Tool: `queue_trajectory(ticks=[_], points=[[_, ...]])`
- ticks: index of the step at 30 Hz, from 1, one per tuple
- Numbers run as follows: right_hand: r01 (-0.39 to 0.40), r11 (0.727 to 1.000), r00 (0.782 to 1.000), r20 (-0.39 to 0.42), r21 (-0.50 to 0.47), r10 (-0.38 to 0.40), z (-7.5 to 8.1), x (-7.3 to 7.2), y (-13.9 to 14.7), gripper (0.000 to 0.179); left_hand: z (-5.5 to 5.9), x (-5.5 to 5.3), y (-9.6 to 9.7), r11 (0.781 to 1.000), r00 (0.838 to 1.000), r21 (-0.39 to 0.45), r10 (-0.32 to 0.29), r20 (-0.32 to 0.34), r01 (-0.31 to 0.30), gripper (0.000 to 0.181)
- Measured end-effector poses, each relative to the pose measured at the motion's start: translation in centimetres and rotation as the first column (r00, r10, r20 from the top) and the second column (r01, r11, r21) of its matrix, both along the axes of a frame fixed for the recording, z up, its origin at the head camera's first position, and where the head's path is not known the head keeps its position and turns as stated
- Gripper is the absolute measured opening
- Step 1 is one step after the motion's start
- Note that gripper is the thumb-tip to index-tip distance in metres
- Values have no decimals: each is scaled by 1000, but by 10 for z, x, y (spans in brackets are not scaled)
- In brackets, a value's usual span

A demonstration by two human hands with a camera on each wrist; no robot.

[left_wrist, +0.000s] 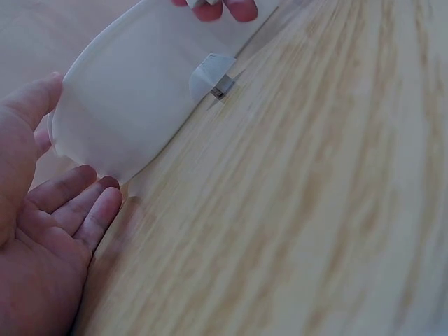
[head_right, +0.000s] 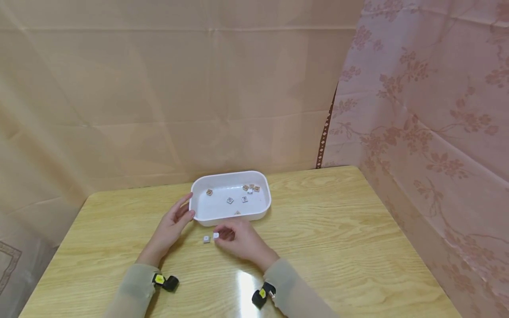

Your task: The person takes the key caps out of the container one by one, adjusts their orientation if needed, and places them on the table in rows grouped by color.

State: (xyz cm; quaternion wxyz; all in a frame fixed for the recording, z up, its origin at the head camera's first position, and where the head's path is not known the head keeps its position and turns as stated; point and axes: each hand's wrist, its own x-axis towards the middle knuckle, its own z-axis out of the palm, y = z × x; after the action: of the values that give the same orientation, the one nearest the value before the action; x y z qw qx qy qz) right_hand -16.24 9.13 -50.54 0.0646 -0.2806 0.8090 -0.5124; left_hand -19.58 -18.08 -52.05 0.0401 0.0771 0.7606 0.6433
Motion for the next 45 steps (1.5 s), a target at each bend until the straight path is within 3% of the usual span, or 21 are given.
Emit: queue_trajectory(ticks=[14, 29, 45], points=[[21, 999, 998, -53, 28, -20, -16, -6, -4, 21, 2, 1, 0, 1000, 1000, -4, -2, -8, 2, 62], [11, 998, 992, -129, 57, -4, -23, -6, -5, 22, 2, 1, 1, 1000, 1000, 4, 3, -12, -3, 62], [98, 990, 983, -165, 97, -81, -26, -4, -5, 19, 1, 0, 1, 1000, 1000, 4, -1, -21, 1, 62]])
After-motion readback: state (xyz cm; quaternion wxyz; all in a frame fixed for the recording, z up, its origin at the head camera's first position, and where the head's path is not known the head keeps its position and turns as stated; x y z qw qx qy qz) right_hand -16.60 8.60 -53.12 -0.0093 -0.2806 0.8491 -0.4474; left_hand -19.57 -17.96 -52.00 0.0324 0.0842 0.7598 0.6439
